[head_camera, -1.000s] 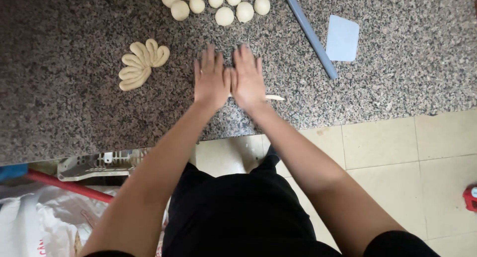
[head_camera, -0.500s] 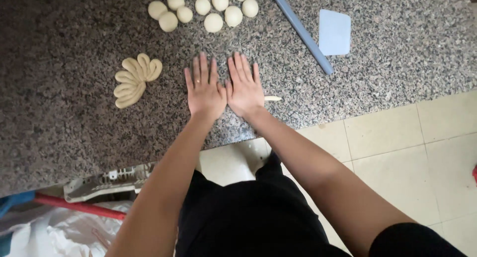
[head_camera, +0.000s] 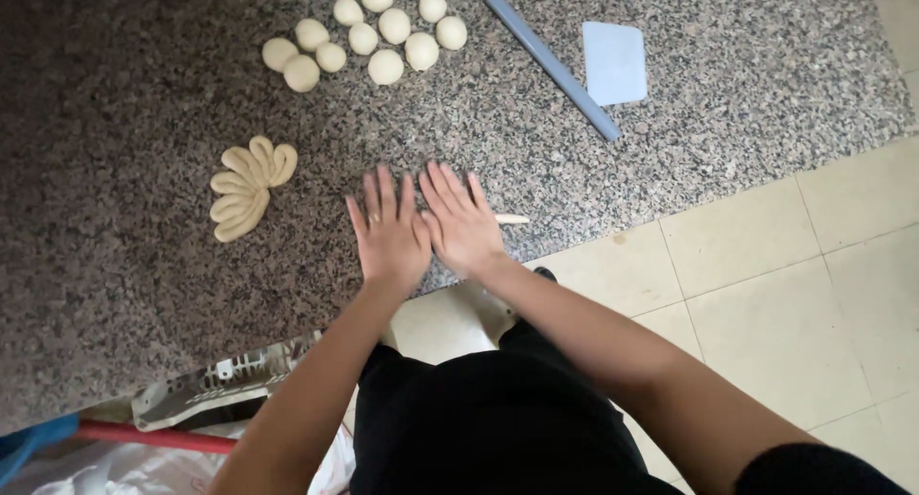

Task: Roll out and shape small dough balls to create decorative floral-patterned pastries on a kitchen counter.

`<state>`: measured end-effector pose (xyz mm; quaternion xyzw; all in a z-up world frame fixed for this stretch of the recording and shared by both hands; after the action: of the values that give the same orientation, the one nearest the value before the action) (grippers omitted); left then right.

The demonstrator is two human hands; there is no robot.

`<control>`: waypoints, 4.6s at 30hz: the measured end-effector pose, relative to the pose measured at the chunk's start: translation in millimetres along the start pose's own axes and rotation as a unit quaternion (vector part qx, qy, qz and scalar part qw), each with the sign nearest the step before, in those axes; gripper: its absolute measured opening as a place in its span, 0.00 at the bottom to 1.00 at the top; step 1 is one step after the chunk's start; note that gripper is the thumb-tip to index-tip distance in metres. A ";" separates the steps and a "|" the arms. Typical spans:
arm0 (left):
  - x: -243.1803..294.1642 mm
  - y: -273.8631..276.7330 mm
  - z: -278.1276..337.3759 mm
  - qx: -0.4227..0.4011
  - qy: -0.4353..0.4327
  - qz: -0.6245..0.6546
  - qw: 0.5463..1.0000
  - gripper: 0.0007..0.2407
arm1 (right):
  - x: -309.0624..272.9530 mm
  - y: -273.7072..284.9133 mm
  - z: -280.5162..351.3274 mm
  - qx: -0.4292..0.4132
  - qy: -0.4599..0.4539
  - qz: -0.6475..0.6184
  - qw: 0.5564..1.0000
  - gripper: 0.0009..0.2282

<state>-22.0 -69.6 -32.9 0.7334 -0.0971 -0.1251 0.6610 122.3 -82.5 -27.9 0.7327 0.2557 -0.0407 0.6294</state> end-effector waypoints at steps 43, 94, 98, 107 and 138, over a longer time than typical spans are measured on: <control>-54.4 8.1 -100.5 -0.110 0.051 -0.011 0.993 0.33 | 39.8 30.6 -55.3 -0.026 -0.037 -0.022 0.999 0.32; -1.4 51.5 -8.1 -0.181 -0.047 0.026 0.982 0.27 | 53.5 65.6 11.1 -0.117 -0.202 -0.053 0.971 0.29; -5.9 44.6 -41.3 -0.213 -0.017 -0.005 0.977 0.30 | 77.3 65.2 -48.0 -0.071 -0.258 -0.022 0.963 0.36; -21.5 32.1 -21.8 -0.174 -0.012 0.012 0.985 0.31 | 58.0 71.1 1.4 -0.137 -0.151 -0.045 0.978 0.33; -81.7 21.0 5.8 -0.123 -0.006 -0.005 0.992 0.06 | 132.3 89.5 63.5 0.003 -0.096 -0.088 0.992 0.16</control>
<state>-100.9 -52.2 -8.1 0.6461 -0.0813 -0.1433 0.7453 291.6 -106.4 -10.7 0.7022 0.2574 -0.1667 0.6426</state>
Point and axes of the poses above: each hand's wrist, its own z-axis away from the middle knuckle, its own y-axis out of the back of the hand, x = y × z, the point moved 1 cm from there along -z, towards the middle knuckle, and after that the axes turned 14 degrees about -z, right-handed, at the moved point
